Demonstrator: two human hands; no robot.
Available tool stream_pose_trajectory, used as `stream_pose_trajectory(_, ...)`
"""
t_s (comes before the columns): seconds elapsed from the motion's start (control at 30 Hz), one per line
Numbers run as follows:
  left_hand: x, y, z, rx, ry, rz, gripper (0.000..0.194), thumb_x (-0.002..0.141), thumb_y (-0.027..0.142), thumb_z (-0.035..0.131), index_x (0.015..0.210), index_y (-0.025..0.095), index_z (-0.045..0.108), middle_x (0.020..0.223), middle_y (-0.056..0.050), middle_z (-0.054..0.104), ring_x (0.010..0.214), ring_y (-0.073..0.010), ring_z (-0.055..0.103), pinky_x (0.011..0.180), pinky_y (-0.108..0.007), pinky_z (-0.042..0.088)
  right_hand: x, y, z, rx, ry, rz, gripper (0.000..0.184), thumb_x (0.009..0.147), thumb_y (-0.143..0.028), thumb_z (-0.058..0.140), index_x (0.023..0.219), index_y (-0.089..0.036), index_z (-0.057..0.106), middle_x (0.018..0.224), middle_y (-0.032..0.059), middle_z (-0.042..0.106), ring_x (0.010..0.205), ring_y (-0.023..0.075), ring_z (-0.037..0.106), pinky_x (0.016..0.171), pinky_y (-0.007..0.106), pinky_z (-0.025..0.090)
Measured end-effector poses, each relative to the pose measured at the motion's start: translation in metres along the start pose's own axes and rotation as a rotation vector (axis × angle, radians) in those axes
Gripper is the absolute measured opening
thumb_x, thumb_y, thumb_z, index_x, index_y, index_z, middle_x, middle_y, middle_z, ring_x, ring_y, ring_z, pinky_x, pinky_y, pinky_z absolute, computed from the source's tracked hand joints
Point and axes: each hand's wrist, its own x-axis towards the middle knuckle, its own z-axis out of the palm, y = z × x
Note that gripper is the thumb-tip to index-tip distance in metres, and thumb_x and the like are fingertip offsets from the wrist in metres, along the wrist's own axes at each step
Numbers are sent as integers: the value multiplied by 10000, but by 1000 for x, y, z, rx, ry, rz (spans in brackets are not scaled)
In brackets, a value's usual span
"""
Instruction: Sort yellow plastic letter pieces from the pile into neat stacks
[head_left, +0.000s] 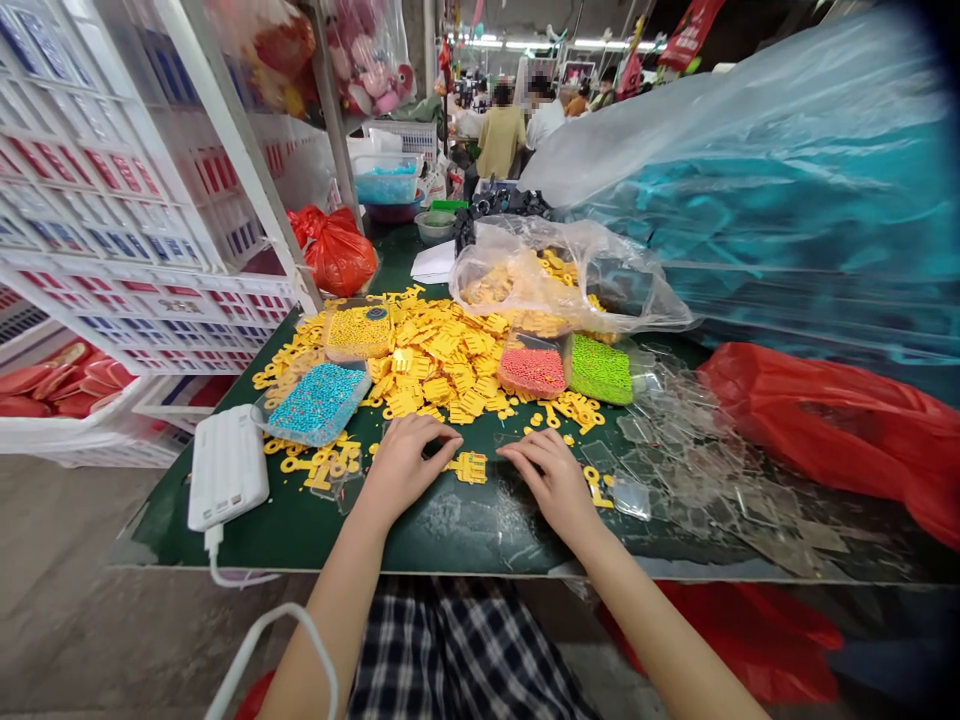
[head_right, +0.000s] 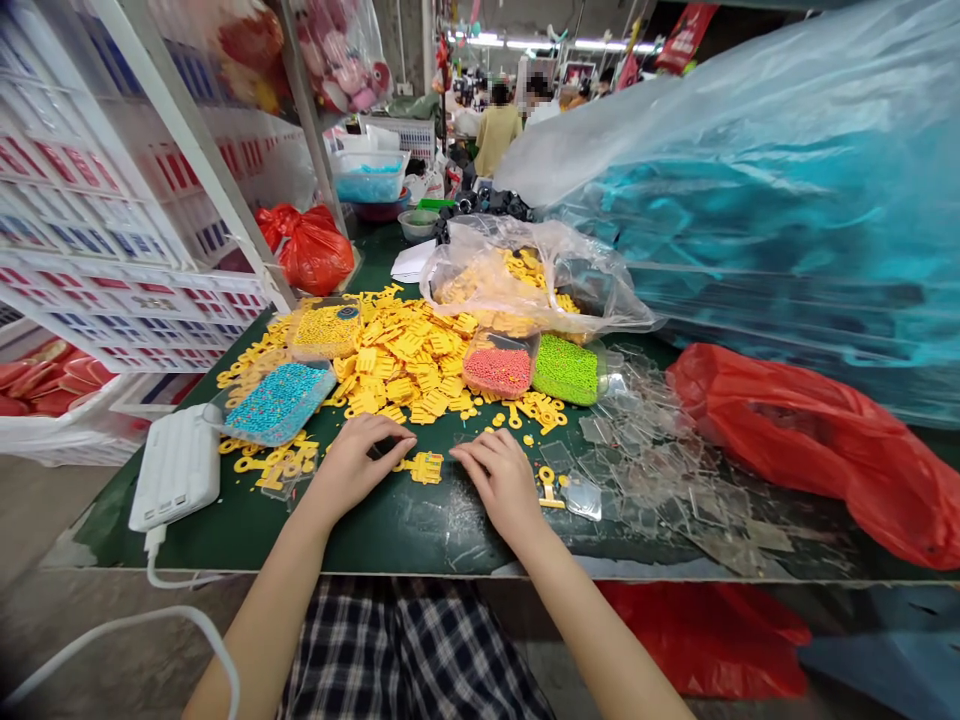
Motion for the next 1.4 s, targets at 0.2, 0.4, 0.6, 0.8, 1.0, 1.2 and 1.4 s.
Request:
stream_pose_trajectory(0.2,-2,7,-4,-160,66,87,169,894,354,621,805,220,673,822,-34,709,835,-199,630,807,-356,475,-1,-8,0,-23,-16,33,414,1030,-349,301,718,-224,543,688,35,586,717,196,524,644,315,434)
stream_pose_trajectory(0.4,-4,11,-7,-213,101,99,224,878,412,633,771,221,684,786,-47,705,798,-202,630,791,-368,498,-1,-12,-1,9,-33,-9,328,1023,-288,297,850,-226,568,785,51,604,777,202,536,699,323,464)
stream_pose_trajectory(0.6,-3,5,-5,-119,180,138,203,894,386,619,798,227,700,802,-41,719,808,-202,634,789,-362,481,-1,-5,0,-34,68,-64,230,976,-312,488,933,-250,705,850,62,613,890,225,543,788,371,484)
stream_pose_trajectory(0.8,-5,-23,-33,279,646,-161,202,915,378,568,884,245,717,951,-65,726,937,-267,621,880,-453,430,-4,2,3,-23,170,-64,139,907,-315,615,887,-292,751,829,49,631,868,228,562,778,406,502)
stream_pose_trajectory(1.0,-15,-40,-39,389,843,-488,223,888,367,568,888,215,731,1173,-131,632,1095,-396,518,905,-614,348,15,-14,-1,15,56,-164,149,905,-352,620,864,-280,744,818,48,633,830,220,570,730,377,495)
stream_pose_trajectory(1.2,-15,-37,-32,282,780,-540,252,899,295,514,1069,237,691,1310,-140,536,1231,-435,411,951,-654,287,113,-49,29,-143,-153,-385,180,938,-331,582,880,-257,735,884,46,649,900,213,529,774,336,421)
stream_pose_trajectory(1.4,-19,-42,-23,279,750,-369,209,892,188,487,944,247,680,1226,-111,556,1223,-378,415,977,-597,282,230,-70,96,-354,-272,-283,191,955,-252,554,973,-186,733,1021,94,663,1053,252,467,863,361,347)
